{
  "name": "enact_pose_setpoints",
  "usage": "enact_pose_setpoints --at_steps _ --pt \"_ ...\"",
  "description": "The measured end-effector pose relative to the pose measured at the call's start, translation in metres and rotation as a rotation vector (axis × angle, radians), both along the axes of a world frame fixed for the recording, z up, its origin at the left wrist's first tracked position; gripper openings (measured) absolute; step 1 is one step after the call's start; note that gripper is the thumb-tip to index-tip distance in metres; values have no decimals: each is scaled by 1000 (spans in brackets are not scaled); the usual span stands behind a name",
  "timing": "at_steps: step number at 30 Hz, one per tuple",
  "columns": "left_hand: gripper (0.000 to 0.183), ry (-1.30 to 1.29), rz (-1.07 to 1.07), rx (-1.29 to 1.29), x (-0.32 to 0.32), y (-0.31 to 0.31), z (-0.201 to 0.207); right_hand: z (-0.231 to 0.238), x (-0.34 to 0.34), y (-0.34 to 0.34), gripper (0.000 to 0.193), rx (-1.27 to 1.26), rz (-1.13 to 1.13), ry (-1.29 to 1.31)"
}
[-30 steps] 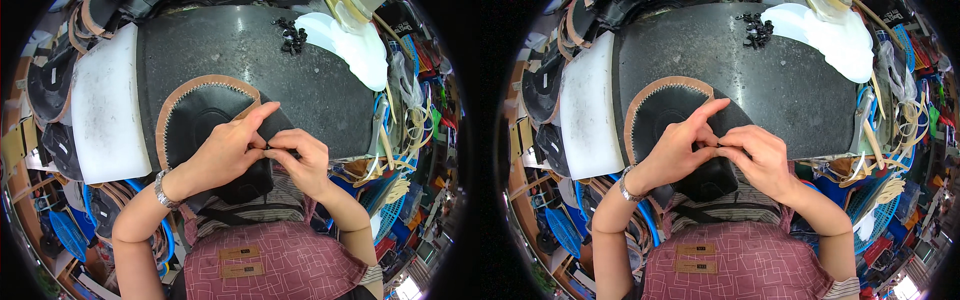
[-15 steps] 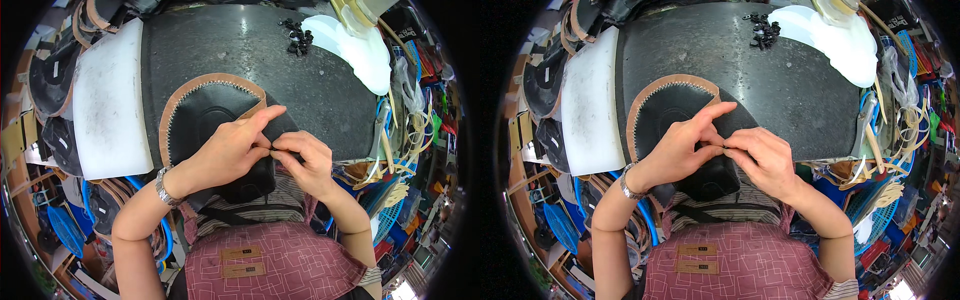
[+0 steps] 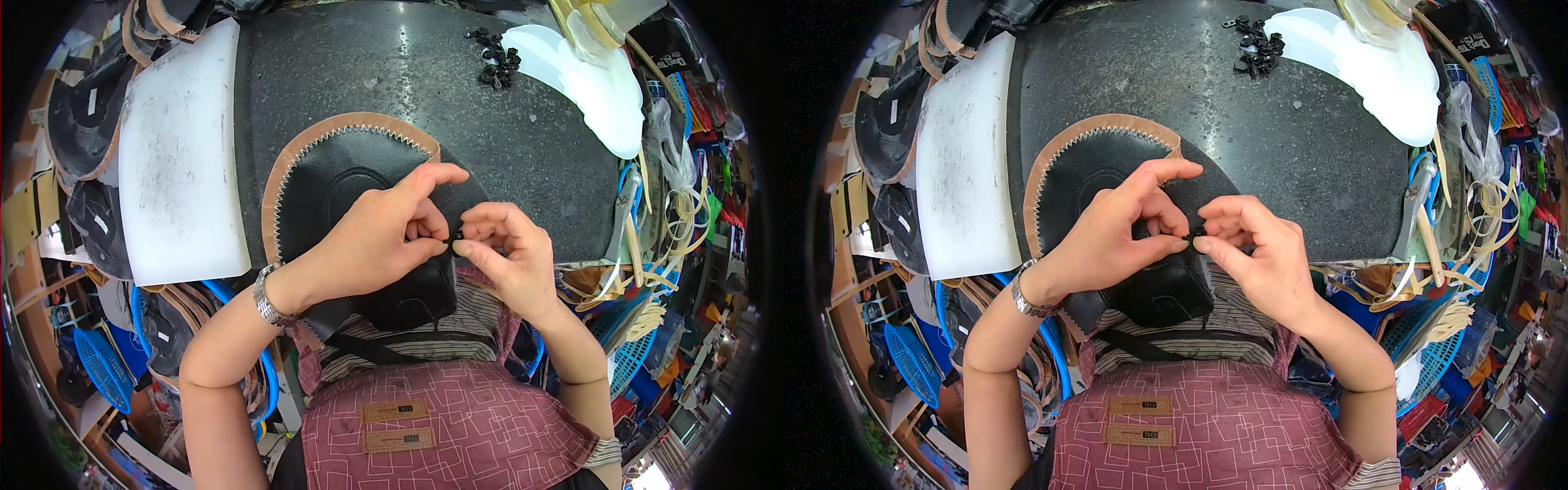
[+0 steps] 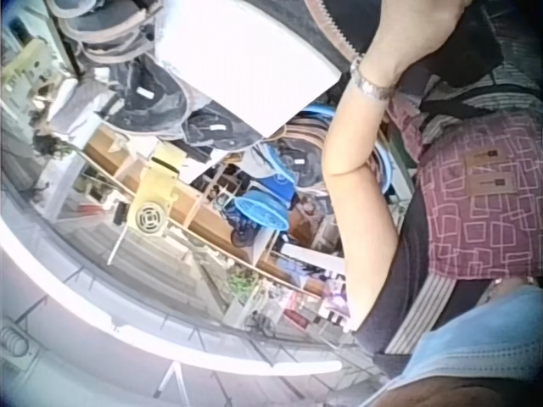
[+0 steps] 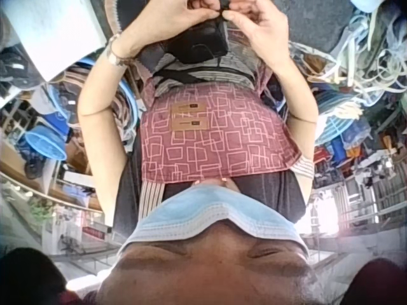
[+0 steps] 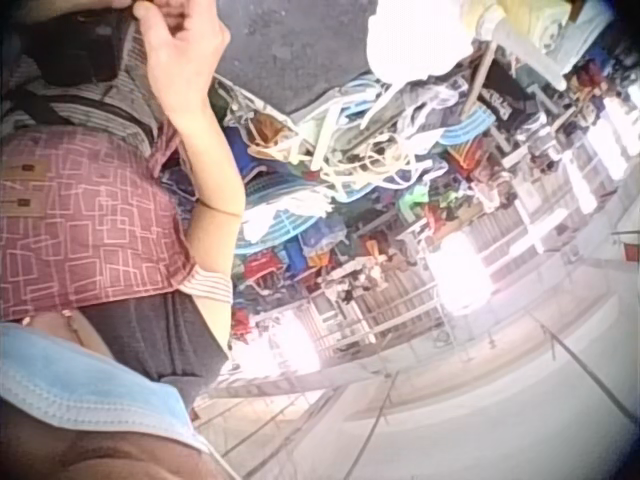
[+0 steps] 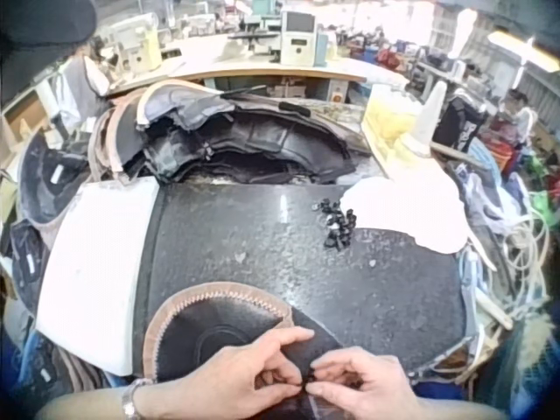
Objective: The person assembles sandals by inserting small black plastic fasteners into the heel area of the sole. They use a hammer to secure the fasteners. The person handles multiple sandal soles, placing some into a blue basket and retrieving others from a stack on the table.
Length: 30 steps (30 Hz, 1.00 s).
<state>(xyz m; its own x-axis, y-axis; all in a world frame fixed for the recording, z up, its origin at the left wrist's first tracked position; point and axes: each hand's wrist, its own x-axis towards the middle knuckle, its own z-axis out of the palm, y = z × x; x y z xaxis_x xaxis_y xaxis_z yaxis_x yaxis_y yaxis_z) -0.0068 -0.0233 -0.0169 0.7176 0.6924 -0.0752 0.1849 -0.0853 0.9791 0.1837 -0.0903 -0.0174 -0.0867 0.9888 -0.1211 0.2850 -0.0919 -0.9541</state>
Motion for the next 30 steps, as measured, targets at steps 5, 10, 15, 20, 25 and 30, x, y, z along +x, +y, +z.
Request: enact_pose_setpoints --at_steps 5,10,15,20,25,30 --pt "56 -8 7 -41 0 -1 0 6 5 1 30 -43 89 -24" --pt "55 13 23 -31 3 -3 2 5 5 2 44 -274 -18 268" --pt "53 13 35 -25 2 -4 1 16 4 13 49 -478 -97 354" --pt "51 21 37 -26 2 -5 2 16 4 14 50 -538 -156 451" --pt "48 -32 36 -33 1 -4 -1 10 1 5 48 -449 -194 473" --pt "46 -36 21 -43 -1 -2 -1 7 6 13 50 -440 -160 464"
